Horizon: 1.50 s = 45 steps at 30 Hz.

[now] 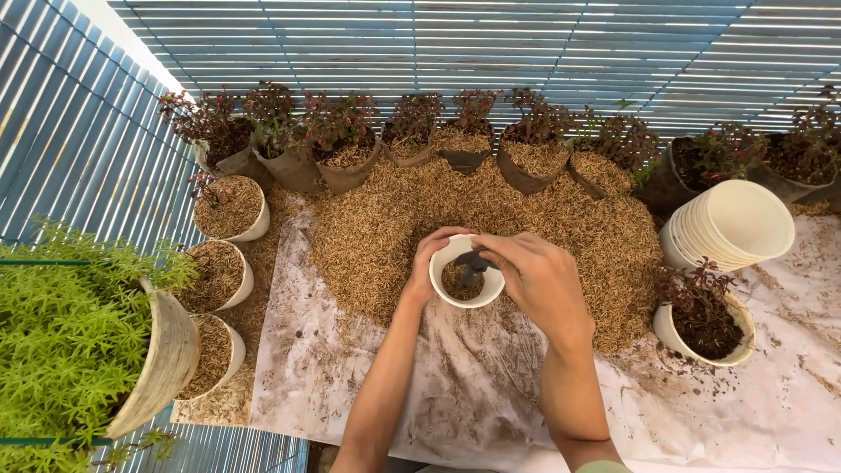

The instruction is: Using a hand trowel to fill small plastic pots with rice husks or potting soil from a large pile on a table.

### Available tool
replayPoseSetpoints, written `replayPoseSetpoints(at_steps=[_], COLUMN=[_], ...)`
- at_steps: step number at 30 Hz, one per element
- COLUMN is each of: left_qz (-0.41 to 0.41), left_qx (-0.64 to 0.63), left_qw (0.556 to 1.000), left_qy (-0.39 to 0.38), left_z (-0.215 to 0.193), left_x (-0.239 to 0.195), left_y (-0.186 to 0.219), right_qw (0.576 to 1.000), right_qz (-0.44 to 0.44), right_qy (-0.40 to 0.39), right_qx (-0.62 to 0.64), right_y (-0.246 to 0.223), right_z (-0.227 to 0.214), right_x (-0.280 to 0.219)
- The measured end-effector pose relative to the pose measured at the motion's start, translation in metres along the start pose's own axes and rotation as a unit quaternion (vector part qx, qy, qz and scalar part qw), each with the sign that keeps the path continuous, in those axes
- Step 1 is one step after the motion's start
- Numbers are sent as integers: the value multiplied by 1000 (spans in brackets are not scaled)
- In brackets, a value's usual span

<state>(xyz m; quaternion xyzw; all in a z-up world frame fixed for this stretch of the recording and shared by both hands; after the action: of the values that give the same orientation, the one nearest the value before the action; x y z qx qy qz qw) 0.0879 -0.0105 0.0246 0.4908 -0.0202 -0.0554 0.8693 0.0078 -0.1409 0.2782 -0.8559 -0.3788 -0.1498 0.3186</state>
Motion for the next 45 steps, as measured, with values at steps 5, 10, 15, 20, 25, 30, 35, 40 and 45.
replayPoseSetpoints(at_steps=[5, 10, 15, 20, 25, 30, 35, 40, 45], left_qz=[-9, -9, -9, 11, 86, 203, 301, 400, 430], left_qx=[-2, -3, -2, 42, 56, 6, -31, -59, -59], left_qw=[1000, 1000, 1000, 999, 995, 972, 934, 875, 844], left_qy=[8, 11, 8, 17, -20, -116, -187, -266, -315], left_z=[-33, -21, -17, -24, -4, 18, 37, 42, 34], left_x=[14, 6, 7, 2, 0, -30, -48, -54, -43], left_y=[-37, -23, -23, -22, 18, 48, 73, 81, 63], right_qw=[999, 1000, 1000, 996, 931, 889, 879, 864, 814], right_qz=[6, 2, -19, -27, -79, -63, -71, -125, -132], right_qy=[47, 3, 11, -73, -258, -392, -406, -403, -425], right_qx=[14, 14, 16, 37, 247, 227, 242, 274, 373], right_y=[-6, -4, -6, -22, -42, -24, -17, -22, -10], right_z=[-11, -4, -6, 30, 93, 156, 170, 172, 183], right_x=[2, 0, -6, 13, 26, -4, -8, -8, -27])
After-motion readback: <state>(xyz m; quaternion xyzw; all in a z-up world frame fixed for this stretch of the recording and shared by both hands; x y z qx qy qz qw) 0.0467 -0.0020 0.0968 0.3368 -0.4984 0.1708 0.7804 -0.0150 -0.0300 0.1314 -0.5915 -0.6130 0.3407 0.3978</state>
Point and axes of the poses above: each hand's wrist, its own x-axis towards the middle knuckle, its own z-axis out of the palm, y = z × x, the point moved 9 cm from there along x, towards the middle knuckle, and after that the axes turned 9 degrees about -z, right-handed, at the moved point
